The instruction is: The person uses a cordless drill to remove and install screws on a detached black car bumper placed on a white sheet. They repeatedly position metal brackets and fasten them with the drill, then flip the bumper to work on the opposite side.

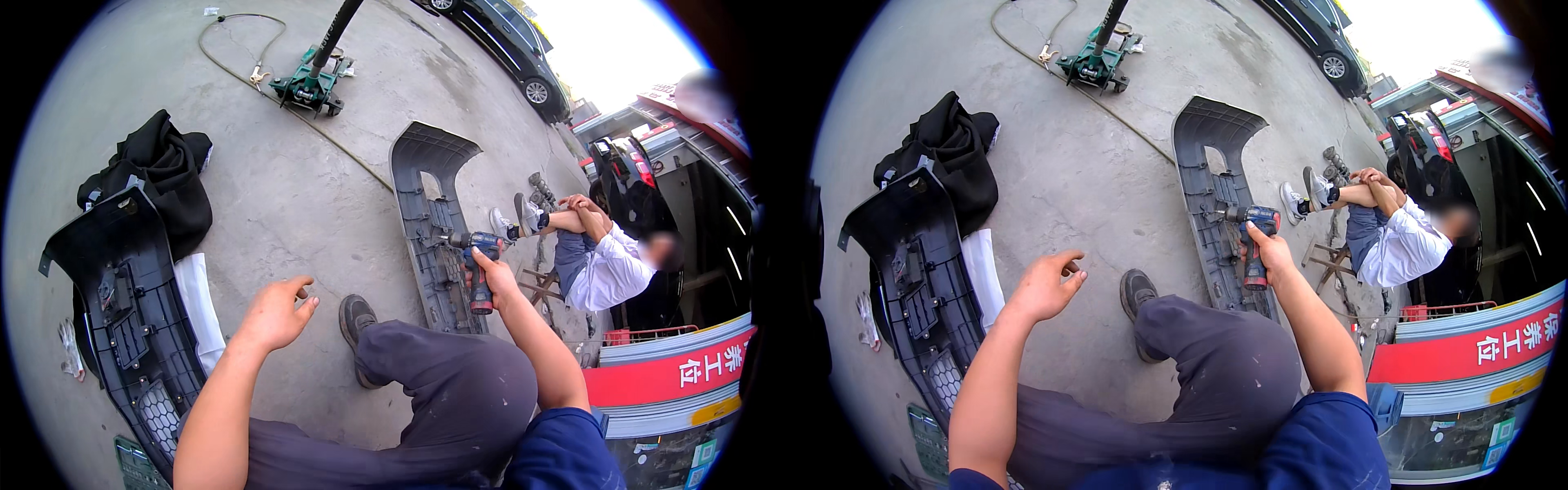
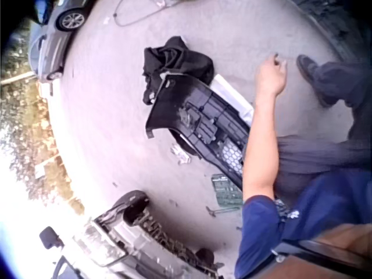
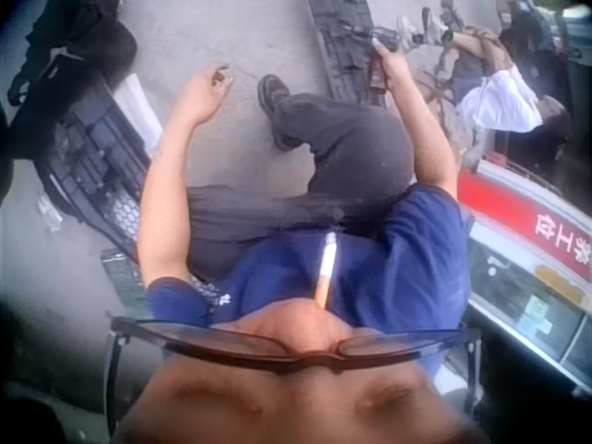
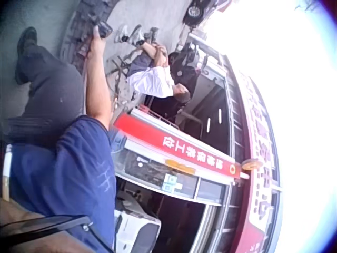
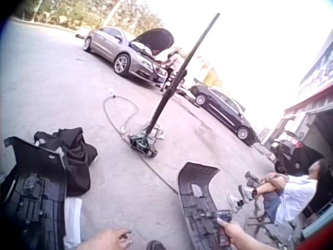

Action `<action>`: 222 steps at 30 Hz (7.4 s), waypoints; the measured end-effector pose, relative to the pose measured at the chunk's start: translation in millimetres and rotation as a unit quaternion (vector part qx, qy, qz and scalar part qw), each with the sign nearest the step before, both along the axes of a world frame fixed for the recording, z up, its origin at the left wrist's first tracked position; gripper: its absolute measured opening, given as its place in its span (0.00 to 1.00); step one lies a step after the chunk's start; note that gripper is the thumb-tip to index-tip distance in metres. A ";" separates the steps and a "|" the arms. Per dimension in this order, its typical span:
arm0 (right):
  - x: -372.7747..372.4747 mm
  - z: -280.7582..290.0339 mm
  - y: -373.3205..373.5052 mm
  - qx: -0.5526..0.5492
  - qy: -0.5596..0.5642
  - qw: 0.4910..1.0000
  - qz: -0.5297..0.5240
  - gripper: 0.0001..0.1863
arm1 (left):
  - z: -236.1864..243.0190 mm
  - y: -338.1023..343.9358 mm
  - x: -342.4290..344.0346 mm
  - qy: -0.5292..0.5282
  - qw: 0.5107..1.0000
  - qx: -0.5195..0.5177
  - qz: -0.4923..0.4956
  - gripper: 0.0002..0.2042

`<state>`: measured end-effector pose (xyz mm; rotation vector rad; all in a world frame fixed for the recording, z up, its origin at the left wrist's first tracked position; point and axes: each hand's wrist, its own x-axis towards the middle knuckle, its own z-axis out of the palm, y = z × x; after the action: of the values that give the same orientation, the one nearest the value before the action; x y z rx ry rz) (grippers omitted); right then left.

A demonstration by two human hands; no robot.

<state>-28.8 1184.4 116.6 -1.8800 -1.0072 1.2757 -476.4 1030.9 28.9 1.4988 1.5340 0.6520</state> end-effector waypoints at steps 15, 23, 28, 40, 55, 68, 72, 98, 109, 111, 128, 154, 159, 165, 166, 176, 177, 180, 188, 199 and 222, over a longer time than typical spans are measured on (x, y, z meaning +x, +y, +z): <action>165.5 -180.8 -45.4 0.080 0.041 0.976 -0.201 0.15 | -92.5 85.7 106.6 0.075 0.987 -0.097 -0.101 0.16; 231.7 -198.6 -38.8 0.003 -0.058 0.986 -0.155 0.12 | -131.5 105.4 79.2 0.285 0.929 -0.115 -0.206 0.31; 237.8 -215.3 -11.5 -0.002 -0.076 0.985 -0.152 0.14 | -178.0 91.8 93.8 0.401 0.852 -0.229 -0.246 0.50; 237.0 -215.0 3.1 -0.047 -0.212 0.973 -0.078 0.17 | -200.7 63.6 84.9 0.332 0.897 -0.209 -0.202 0.54; 230.3 -225.6 -2.9 0.001 -0.228 0.969 -0.091 0.15 | -205.1 57.8 82.9 0.328 0.907 -0.190 -0.186 0.54; 226.5 -211.8 8.9 -0.039 -0.266 0.962 -0.058 0.15 | -200.4 61.2 82.8 0.309 0.909 -0.209 -0.184 0.54; 223.6 -204.2 27.8 -0.085 -0.282 0.955 -0.030 0.15 | -200.6 61.5 82.4 0.310 0.907 -0.212 -0.189 0.55; 241.5 -211.2 23.1 -0.071 -0.349 0.934 0.009 0.19 | -199.4 61.3 88.3 0.307 0.909 -0.206 -0.190 0.54; 232.7 -211.6 10.2 -0.039 -0.325 0.945 -0.021 0.19 | -203.7 59.4 85.2 0.305 0.909 -0.209 -0.191 0.56; 231.9 -213.6 5.6 -0.029 -0.328 0.944 -0.024 0.20 | -204.5 59.3 84.0 0.309 0.907 -0.211 -0.195 0.56; 216.0 -201.6 -100.6 0.026 -0.463 0.852 0.243 0.52 | -197.0 61.3 81.8 0.284 0.915 -0.222 -0.184 0.55; 193.3 -334.4 46.6 0.132 -0.556 0.814 0.105 0.10 | -186.4 55.4 72.8 0.250 0.950 -0.162 -0.090 0.32; 169.1 -330.8 61.1 0.082 -0.553 0.820 0.127 0.11 | -134.1 34.4 62.4 0.141 0.963 -0.228 -0.012 0.19; 199.5 -356.5 62.5 -0.037 -0.563 0.823 0.061 0.16 | -106.8 28.6 75.9 0.054 0.978 -0.197 -0.039 0.16; 210.2 -366.5 67.0 -0.026 -0.571 0.819 0.055 0.17 | -110.5 28.8 83.7 0.019 0.983 -0.182 -0.031 0.16; 32.1 -242.1 -20.0 0.025 0.019 0.993 0.114 0.08 | -129.2 96.0 230.0 -0.517 0.770 -0.284 0.244 0.20; 14.0 -220.1 -28.3 0.015 0.049 0.984 0.173 0.09 | -128.3 104.2 243.4 -0.572 0.717 -0.299 0.263 0.21; 9.0 -213.4 -43.5 0.050 -0.008 0.994 0.098 0.14 | -162.1 95.8 241.7 -0.660 0.676 -0.290 0.153 0.16; 237.0 -314.2 -185.4 -0.170 -0.568 0.780 0.200 0.31 | -96.7 29.3 126.3 -0.524 0.793 -0.295 0.092 0.11; 93.8 -277.4 -145.4 -0.124 -0.463 0.838 0.260 0.34 | -19.3 -86.6 -37.8 -0.464 0.825 -0.186 0.263 0.11; -459.9 -11.3 -10.3 -0.082 0.226 0.686 0.687 0.30 | -39.0 -122.8 -208.3 -0.719 0.517 0.117 0.450 0.08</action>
<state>-488.7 1174.1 105.3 -0.4802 -2.1342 2.4846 -684.7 908.1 -10.2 -0.2534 0.6004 2.0397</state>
